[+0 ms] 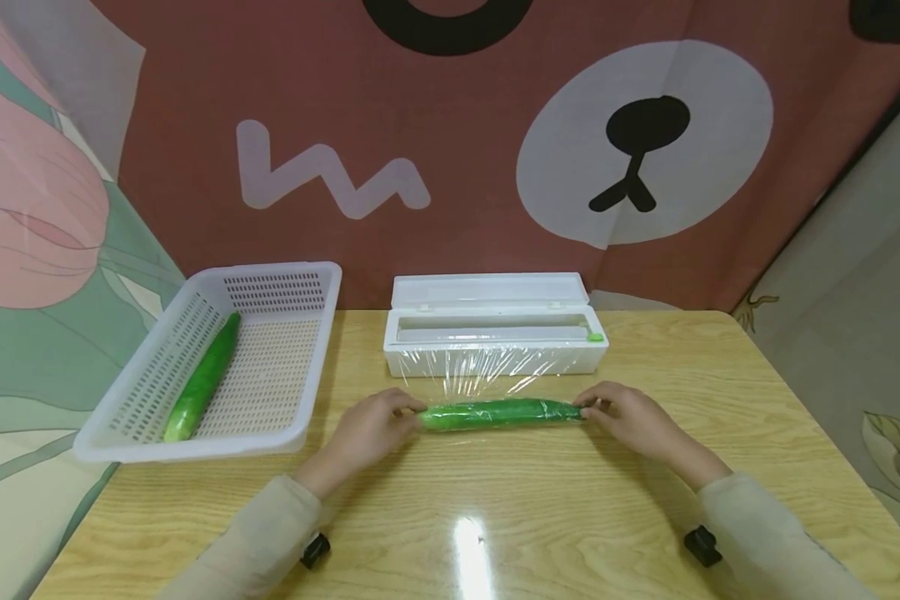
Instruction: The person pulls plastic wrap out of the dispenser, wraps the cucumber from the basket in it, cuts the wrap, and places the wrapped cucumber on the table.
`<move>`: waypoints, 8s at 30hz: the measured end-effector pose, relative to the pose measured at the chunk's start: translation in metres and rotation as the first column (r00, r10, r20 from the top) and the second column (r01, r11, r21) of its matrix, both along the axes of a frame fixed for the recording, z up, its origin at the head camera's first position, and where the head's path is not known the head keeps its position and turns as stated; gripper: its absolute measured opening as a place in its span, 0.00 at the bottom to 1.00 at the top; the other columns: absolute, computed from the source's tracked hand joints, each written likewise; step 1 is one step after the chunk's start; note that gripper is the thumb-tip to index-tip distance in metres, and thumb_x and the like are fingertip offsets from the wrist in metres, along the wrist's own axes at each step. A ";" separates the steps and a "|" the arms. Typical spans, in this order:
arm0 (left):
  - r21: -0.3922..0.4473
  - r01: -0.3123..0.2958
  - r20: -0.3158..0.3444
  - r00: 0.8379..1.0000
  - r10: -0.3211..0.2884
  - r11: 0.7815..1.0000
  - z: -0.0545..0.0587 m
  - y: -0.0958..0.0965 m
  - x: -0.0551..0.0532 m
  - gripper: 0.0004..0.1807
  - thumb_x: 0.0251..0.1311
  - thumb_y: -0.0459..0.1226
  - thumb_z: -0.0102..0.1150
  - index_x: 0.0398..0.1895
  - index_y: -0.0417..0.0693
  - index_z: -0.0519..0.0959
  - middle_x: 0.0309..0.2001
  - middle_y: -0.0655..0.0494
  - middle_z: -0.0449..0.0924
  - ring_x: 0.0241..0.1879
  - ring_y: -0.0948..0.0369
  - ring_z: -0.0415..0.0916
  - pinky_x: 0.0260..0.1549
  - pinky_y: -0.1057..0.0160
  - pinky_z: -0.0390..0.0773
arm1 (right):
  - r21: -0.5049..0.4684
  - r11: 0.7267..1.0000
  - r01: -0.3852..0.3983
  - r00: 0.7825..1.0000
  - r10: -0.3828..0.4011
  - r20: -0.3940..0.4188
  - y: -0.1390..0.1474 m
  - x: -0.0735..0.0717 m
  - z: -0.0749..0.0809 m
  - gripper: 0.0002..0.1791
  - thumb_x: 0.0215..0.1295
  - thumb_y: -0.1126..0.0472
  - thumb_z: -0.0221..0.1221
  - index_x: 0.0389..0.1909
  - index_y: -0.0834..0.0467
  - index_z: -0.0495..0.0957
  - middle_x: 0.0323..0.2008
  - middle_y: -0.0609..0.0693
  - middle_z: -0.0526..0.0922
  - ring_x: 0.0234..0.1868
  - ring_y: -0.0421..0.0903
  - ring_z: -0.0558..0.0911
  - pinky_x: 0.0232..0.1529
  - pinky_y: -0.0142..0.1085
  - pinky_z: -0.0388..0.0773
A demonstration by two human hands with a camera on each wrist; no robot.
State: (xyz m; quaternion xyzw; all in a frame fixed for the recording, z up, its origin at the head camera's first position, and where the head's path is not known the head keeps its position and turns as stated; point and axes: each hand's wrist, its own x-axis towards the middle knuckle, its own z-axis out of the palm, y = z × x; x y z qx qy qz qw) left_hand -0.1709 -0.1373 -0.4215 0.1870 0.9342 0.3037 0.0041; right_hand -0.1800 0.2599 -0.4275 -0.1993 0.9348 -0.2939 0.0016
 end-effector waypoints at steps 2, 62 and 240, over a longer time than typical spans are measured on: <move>0.006 0.007 0.008 1.000 -0.007 1.000 -0.002 -0.001 -0.001 0.16 0.56 0.37 0.72 0.49 0.52 0.85 0.45 0.62 0.83 0.39 0.64 0.80 0.39 0.58 0.81 | -0.001 1.000 -0.006 1.000 0.006 0.008 0.000 0.001 0.000 0.10 0.65 0.62 0.66 0.47 0.54 0.84 0.36 0.43 0.82 0.37 0.42 0.78 0.36 0.37 0.77; 0.012 -0.130 0.114 0.985 0.128 0.991 0.002 0.002 -0.023 0.17 0.64 0.44 0.65 0.52 0.46 0.82 0.43 0.54 0.85 0.38 0.59 0.80 0.39 0.56 0.79 | -0.090 0.972 0.217 0.963 -0.228 -0.142 -0.001 -0.015 0.004 0.10 0.70 0.63 0.60 0.49 0.62 0.82 0.42 0.56 0.85 0.40 0.52 0.80 0.38 0.45 0.75; 0.044 0.116 -0.110 0.988 -0.110 0.992 0.030 0.158 -0.112 0.08 0.64 0.44 0.65 0.43 0.56 0.88 0.42 0.63 0.85 0.43 0.65 0.77 0.41 0.68 0.76 | -0.552 0.734 0.395 0.898 -0.436 0.063 0.004 -0.061 -0.010 0.24 0.60 0.63 0.69 0.57 0.66 0.78 0.50 0.68 0.81 0.32 0.28 0.80 0.28 0.32 0.82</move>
